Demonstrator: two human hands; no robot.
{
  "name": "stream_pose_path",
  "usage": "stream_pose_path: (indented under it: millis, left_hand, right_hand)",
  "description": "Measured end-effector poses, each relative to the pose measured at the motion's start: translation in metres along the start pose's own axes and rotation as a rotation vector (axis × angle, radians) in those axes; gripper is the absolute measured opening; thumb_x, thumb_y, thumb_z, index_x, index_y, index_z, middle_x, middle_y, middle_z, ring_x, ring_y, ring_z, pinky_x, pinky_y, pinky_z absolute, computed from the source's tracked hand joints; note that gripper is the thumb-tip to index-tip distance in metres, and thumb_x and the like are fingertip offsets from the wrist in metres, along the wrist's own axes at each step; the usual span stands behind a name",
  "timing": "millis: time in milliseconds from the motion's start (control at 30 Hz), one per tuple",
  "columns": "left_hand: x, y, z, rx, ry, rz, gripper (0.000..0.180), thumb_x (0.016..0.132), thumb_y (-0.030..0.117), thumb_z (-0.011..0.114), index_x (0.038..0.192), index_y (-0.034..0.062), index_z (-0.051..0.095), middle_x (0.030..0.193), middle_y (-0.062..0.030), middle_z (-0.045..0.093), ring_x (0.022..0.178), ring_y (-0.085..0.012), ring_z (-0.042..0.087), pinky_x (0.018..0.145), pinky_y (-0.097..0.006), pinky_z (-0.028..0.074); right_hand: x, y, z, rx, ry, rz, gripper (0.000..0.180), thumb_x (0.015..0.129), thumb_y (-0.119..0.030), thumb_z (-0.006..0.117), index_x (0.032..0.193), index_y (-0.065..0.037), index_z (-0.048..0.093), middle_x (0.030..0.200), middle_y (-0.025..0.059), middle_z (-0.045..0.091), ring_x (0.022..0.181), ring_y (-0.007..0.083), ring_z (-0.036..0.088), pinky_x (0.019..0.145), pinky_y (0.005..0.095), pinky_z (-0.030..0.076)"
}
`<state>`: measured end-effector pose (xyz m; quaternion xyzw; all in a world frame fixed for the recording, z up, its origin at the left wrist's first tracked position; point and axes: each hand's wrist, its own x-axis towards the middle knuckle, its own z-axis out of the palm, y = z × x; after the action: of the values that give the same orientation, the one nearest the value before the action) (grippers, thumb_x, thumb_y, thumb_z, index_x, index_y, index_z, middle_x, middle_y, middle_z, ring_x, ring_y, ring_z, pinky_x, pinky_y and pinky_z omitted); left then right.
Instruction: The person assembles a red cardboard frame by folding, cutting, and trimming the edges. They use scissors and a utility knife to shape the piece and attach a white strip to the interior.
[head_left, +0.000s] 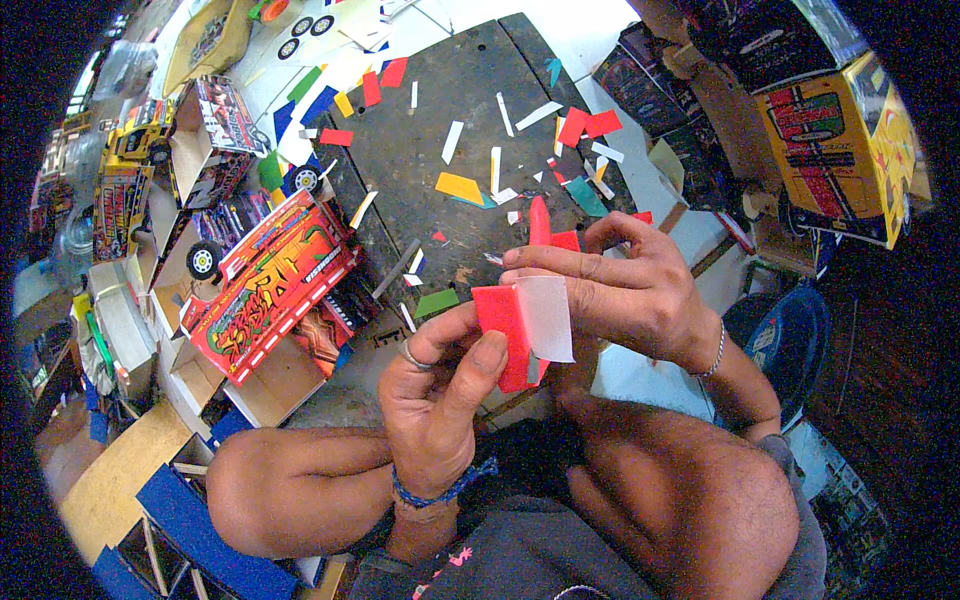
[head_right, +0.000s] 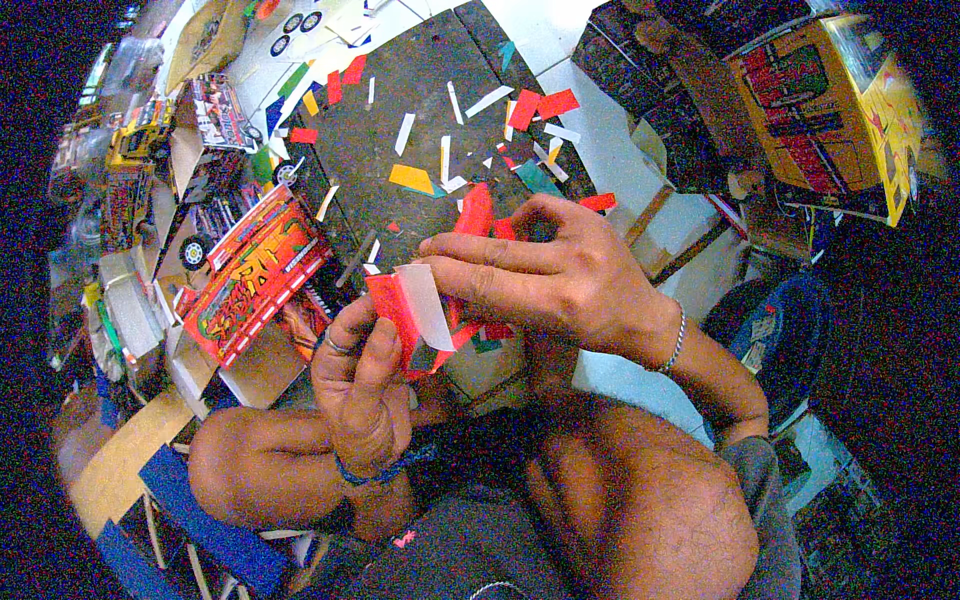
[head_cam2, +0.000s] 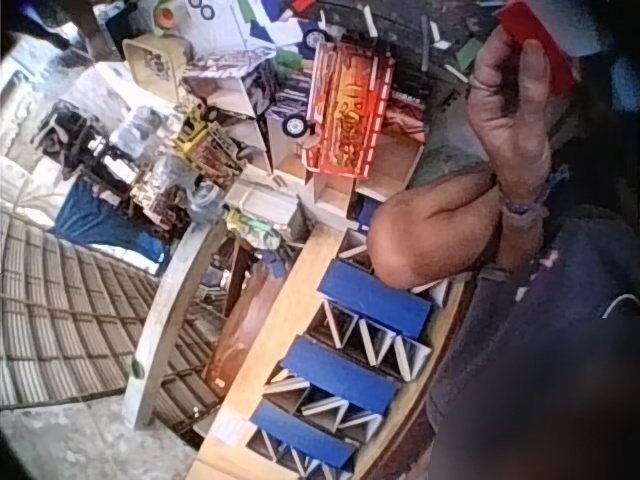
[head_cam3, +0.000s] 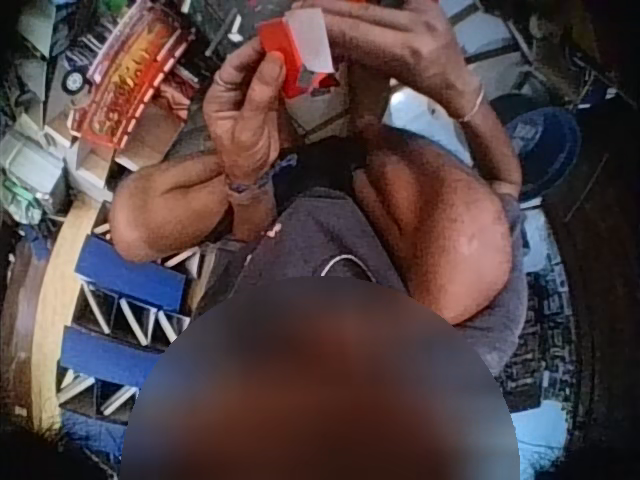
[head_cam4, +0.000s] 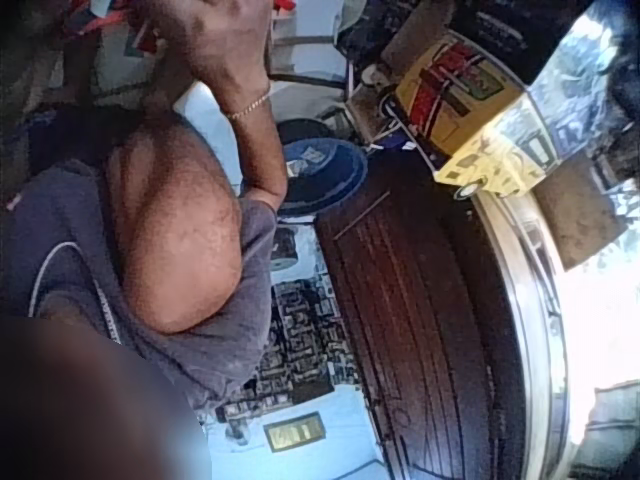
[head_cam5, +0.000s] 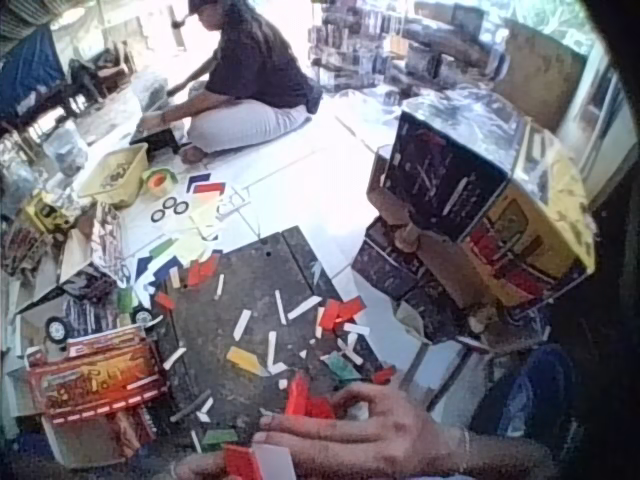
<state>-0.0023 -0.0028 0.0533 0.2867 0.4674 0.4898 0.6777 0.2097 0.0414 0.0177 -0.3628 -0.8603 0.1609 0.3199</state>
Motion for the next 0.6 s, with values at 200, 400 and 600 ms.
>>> stream_pose_path:
  millis: [200,400,600]
  left_hand:
    - [-0.0005,-0.0008,0.0,0.025,0.013,0.007,0.028,0.095,0.007,0.069,0.121,-0.002,0.065,0.113,-0.0112,0.071,0.099,-0.0134,0.066,0.089,-0.028,0.053]
    - [-0.0001,-0.0011,-0.0004,0.037,0.007,0.009,0.028,0.095,0.007,0.069,0.121,-0.0022,0.066,0.113,-0.0108,0.071,0.1,-0.0132,0.066,0.089,-0.029,0.053]
    - [0.0006,-0.001,-0.0004,0.041,0.007,0.008,0.028,0.095,0.007,0.069,0.121,-0.0026,0.066,0.112,-0.01,0.071,0.099,-0.0128,0.066,0.089,-0.028,0.054]
  right_hand:
    - [-0.0007,0.0014,0.0028,-0.023,-0.004,-0.002,0.032,0.08,-0.023,0.07,0.11,-0.013,0.071,0.122,0.0046,0.072,0.092,0.0124,0.07,0.069,0.0304,0.051]
    - [-0.0018,0.0019,0.0053,-0.006,-0.004,0.032,0.031,0.081,-0.021,0.07,0.111,-0.014,0.072,0.12,0.001,0.073,0.097,0.0122,0.071,0.069,0.0307,0.052]
    - [-0.0019,0.0027,0.0061,-0.01,-0.03,0.062,0.033,0.082,-0.017,0.07,0.115,-0.014,0.071,0.119,-0.0011,0.073,0.103,0.0138,0.071,0.069,0.0313,0.053]
